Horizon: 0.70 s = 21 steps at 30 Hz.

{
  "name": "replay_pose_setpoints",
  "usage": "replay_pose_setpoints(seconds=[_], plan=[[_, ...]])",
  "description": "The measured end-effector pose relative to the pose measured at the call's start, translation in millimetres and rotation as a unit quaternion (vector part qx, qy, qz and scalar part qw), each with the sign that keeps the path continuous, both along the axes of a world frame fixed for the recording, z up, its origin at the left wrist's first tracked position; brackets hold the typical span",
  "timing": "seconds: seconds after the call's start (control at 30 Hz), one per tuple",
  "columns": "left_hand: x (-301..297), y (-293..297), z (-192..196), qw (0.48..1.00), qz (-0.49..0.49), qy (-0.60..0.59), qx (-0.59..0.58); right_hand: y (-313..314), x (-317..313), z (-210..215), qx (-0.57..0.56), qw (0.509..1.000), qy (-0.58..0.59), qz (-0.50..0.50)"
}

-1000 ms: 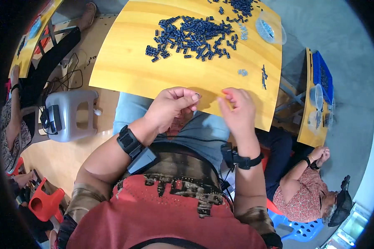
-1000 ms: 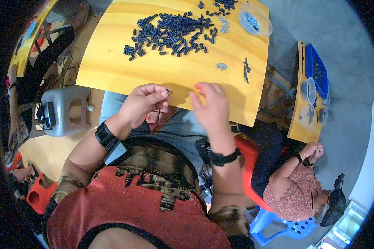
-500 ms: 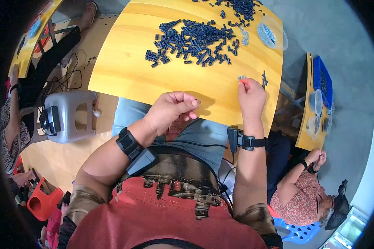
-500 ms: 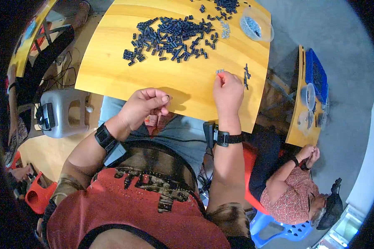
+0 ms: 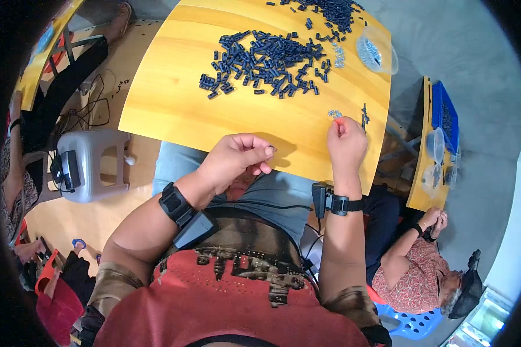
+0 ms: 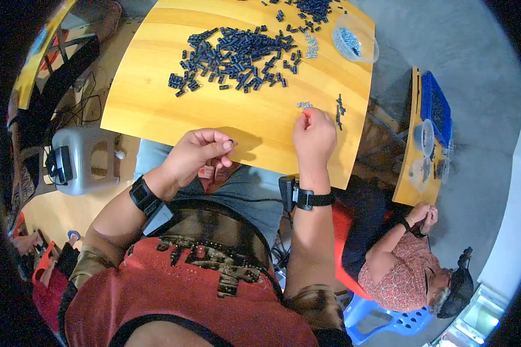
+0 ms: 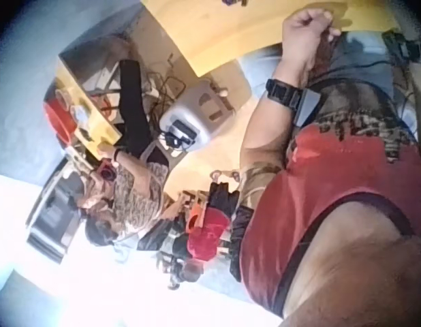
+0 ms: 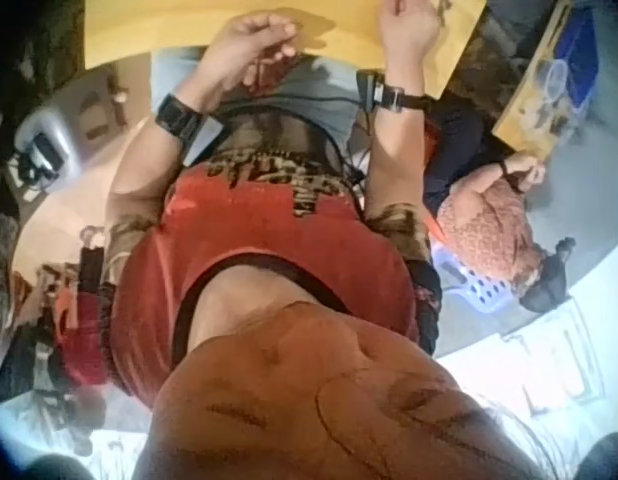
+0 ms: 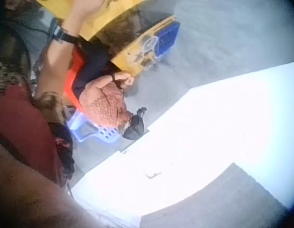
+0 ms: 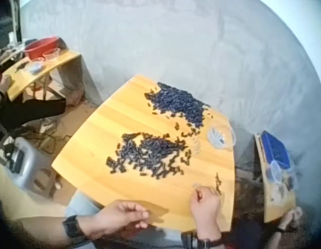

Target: Assembling small blue plastic components by manually inserting pins.

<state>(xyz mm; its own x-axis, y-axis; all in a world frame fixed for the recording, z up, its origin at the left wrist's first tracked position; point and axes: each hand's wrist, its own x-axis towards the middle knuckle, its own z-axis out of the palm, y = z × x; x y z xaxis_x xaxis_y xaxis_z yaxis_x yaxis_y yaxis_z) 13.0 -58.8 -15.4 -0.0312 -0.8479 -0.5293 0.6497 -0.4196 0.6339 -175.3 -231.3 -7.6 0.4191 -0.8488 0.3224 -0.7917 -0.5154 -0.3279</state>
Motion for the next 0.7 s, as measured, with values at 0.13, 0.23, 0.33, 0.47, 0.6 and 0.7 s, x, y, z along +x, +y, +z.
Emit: replay_pose_setpoints(seconds=[0.13, 0.23, 0.33, 0.47, 0.6, 0.7], plan=[[-1, -1, 1, 1.000, -0.004, 0.010, -0.003, -10, -14, -4, -0.016, 0.999, -0.043, 0.001], [-1, 0, 1, 1.000, 0.005, 0.005, -0.008, -11, -7, -4, 0.018, 0.995, -0.097, -0.003], [-1, 2, -2, 1.000, 0.015, 0.010, -0.012, -11, 5, -3, 0.024, 0.997, -0.073, 0.020], [0, 2, 1, 1.000, 0.010, 0.008, -0.009, -6, 15, -2, 0.002, 1.000, -0.021, 0.012], [-1, 2, -6, 1.000, -0.007, -0.020, -0.015, 3, 21, 1, 0.001, 1.000, -0.014, 0.028], [-1, 3, -3, 1.000, 0.003, -0.017, -0.024, 12, 23, 2, -0.006, 0.999, -0.023, 0.048]])
